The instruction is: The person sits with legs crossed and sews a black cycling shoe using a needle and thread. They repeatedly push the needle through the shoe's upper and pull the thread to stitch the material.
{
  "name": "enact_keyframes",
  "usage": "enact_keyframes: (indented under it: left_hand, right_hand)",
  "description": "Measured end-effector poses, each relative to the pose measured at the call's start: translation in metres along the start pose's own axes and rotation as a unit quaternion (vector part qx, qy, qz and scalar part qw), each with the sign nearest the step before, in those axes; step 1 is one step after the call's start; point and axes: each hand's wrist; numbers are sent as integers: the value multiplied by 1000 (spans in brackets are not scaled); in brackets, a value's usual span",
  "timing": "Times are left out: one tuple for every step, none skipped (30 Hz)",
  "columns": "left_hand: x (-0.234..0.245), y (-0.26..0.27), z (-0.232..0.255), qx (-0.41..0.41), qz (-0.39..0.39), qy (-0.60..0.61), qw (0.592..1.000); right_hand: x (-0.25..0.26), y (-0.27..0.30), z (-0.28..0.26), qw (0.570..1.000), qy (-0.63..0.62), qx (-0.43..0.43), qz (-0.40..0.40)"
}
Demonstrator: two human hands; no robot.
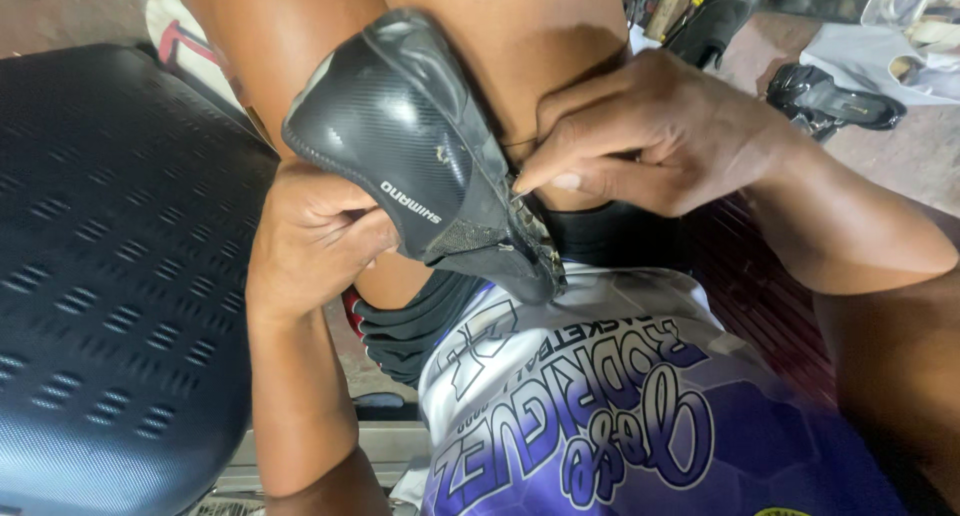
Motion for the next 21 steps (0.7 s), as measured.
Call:
enact_keyframes:
  left_hand:
    - [-1,-2,-1,-30,-5,-1,1000]
    - [-2,-2,-4,-61,-10,-3,998]
    - [-3,-2,-6,-78,-4,-9,997]
    - [-4,-2,-7,-96,2,-15,995]
    - [-6,-2,-9,-112,5,-20,994]
    - [-8,-1,-10,-112,10,-9,994]
    - [-10,-1,-10,-113,15,0,993]
    - [-12,0,-11,-115,20,9,993]
    - [-14,1,-13,-136,32,-11,990]
    - [-16,1,-14,-158,43,-32,986]
    - [-18,2,-15,-179,55,-52,981]
    - [-20,2,-16,-187,64,-72,978]
    - [-22,2,-17,-195,75,-93,974]
    - [-22,3,-19,-204,81,-111,969]
    - [-23,3,-19,-212,87,-129,965]
    - [-23,3,-20,-220,89,-145,961]
    - [-23,4,-21,-227,91,-161,956]
    - [-24,5,-21,-221,97,-152,958]
    - [-25,4,-21,-217,103,-144,960]
    - [-25,4,-20,-213,108,-136,962]
    - [-26,3,-20,-213,105,-125,963]
  right_hand:
    - [3,1,0,1000,4,3,-2]
    - [4,1,-1,1000,9,5,-3]
    - [5,3,-2,1000,22,0,1]
    - [5,5,-3,999,35,-5,5]
    - [3,8,-5,999,46,-14,10]
    - [2,10,-5,998,58,-15,10]
    - [1,11,-6,997,72,-15,9]
    - [-1,13,-6,996,85,-14,8]
    - [-3,13,-6,996,85,-10,10]
    - [-6,12,-6,996,86,-5,12]
    - [-9,12,-7,996,87,-1,14]
    - [-12,11,-7,996,90,2,20]
    - [-16,10,-8,995,94,4,27]
    - [-18,10,-9,995,98,7,33]
    - [-19,12,-11,993,113,10,42]
    - [-20,14,-13,990,128,14,50]
    - [-21,14,-14,988,142,18,58]
    - [-24,14,-15,987,152,15,59]
    - [-24,15,-16,985,163,14,59]
    - [-24,15,-16,983,174,12,60]
    - [-24,14,-16,984,168,16,63]
Point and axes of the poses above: each hand's wrist, its own y-axis away from the middle knuckle, its own x-axis out of the back of the hand, z = x × y, and after that the axes turned 1 degree about -x, right-handed
